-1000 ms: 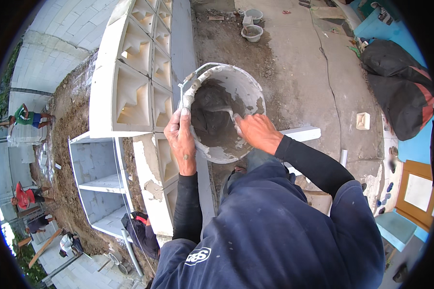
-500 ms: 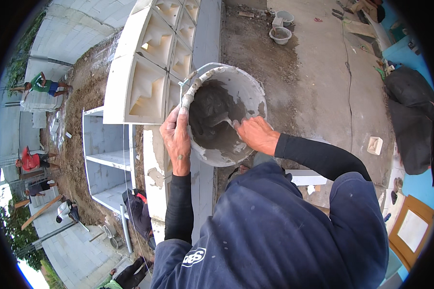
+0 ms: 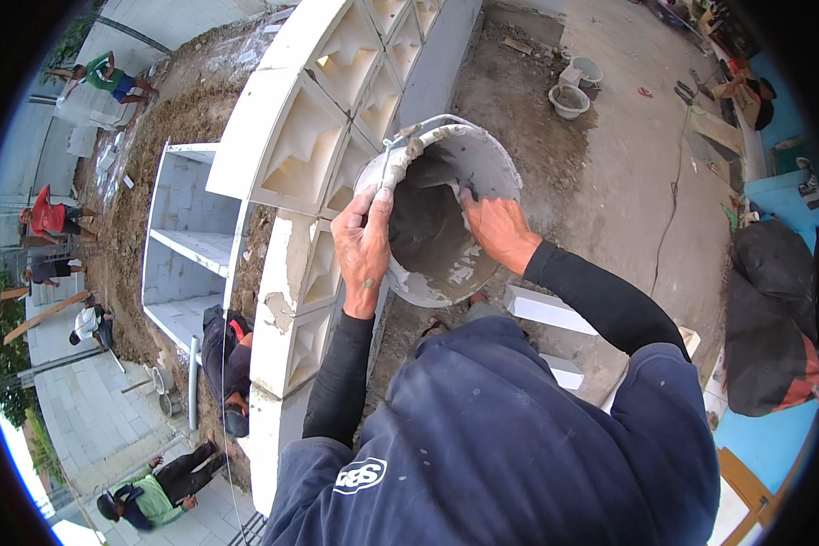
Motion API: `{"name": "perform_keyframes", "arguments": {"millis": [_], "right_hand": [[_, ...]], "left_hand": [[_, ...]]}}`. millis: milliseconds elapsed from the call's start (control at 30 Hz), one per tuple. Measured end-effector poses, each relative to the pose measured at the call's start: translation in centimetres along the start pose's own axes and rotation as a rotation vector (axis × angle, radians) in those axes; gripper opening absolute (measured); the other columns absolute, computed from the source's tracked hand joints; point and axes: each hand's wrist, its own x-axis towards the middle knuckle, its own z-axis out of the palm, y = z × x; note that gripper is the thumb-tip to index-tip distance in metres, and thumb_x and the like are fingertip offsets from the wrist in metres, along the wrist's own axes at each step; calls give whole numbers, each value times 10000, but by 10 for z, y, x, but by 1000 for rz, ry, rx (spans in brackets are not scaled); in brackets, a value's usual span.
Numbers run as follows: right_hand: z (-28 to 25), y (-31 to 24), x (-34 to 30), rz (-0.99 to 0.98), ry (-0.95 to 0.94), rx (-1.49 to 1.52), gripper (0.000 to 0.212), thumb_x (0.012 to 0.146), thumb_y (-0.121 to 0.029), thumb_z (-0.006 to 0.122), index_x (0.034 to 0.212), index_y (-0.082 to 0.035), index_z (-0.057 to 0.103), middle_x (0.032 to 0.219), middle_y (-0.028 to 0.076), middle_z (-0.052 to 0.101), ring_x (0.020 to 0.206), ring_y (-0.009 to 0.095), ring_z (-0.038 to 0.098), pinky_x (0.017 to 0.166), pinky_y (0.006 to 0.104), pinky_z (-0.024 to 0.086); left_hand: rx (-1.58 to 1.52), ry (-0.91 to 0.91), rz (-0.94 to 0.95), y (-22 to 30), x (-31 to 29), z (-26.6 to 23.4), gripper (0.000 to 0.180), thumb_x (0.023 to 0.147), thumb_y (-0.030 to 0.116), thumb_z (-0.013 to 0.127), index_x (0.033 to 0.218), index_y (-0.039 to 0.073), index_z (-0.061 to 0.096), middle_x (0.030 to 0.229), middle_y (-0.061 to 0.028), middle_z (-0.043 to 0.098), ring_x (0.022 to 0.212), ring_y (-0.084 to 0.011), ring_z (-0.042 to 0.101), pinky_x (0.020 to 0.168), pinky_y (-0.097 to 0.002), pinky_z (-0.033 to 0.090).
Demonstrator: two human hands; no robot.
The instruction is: The person spreads mortar along a wall using a trowel, picks up a decorative breeze block, places it onto the mortar bed, aligns it against a guide string, and taps the block into place with the trowel handle.
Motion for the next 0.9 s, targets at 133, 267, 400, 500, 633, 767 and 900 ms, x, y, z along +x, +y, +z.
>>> {"name": "perform_keyframes", "arguments": {"millis": [133, 267, 400, 500, 633, 767, 900], "right_hand": [[-14, 14, -10, -1, -199, -29, 381, 905, -132, 608, 1264, -8, 627, 782, 135, 679, 726, 346, 711, 636, 436, 539], [-26, 28, 3, 20, -32, -201, 331, 904, -150, 622, 1224, -64, 626, 824, 105, 668, 750, 290, 715, 635, 444, 518], [-10, 44, 8, 106, -153, -342, 344, 902, -172, 637, 1238, -100, 628, 941, 101, 663, 768, 227, 705, 626, 420, 502], [30, 46, 1, 48, -165, -307, 355, 903, -175, 636, 1249, -93, 630, 946, 106, 667, 777, 235, 712, 617, 405, 513], [59, 32, -19, -152, -226, -159, 375, 928, -162, 595, 1288, -72, 647, 947, 142, 675, 790, 275, 724, 606, 402, 532], [61, 39, -14, -152, -369, 88, 422, 882, -226, 714, 1284, -102, 677, 951, 171, 707, 804, 356, 722, 691, 469, 557], [69, 27, -6, -274, -490, 306, 486, 845, -274, 779, 1301, -132, 689, 998, 193, 747, 898, 403, 716, 763, 481, 568]], "left_hand": [[-14, 37, -37, -10, -4, 1, 306, 1010, 205, 677, 1160, -57, 727, 817, 26, 629, 764, -59, 520, 692, -239, 430], [14, 57, -59, -14, -12, 17, 293, 998, 201, 690, 1144, -49, 734, 798, 24, 636, 750, -65, 528, 686, -255, 450], [50, 60, 9, -18, -10, 36, 286, 991, 189, 693, 1140, -52, 732, 779, -14, 661, 733, -78, 542, 676, -274, 468], [72, 86, 11, -28, -10, 42, 274, 988, 172, 689, 1133, -57, 731, 778, -36, 672, 732, -83, 549, 672, -277, 473], [-46, 154, 25, -38, -20, 46, 224, 969, 134, 691, 1068, -65, 725, 762, -100, 674, 703, -107, 563, 649, -299, 472], [29, 100, 42, -34, -28, 56, 245, 965, 146, 705, 1108, -50, 737, 932, -172, 761, 828, -187, 690, 783, -327, 537], [2, 253, -108, -51, -60, 48, 243, 973, 144, 688, 1106, -54, 735, 930, -154, 762, 824, -165, 667, 773, -327, 530]]}}
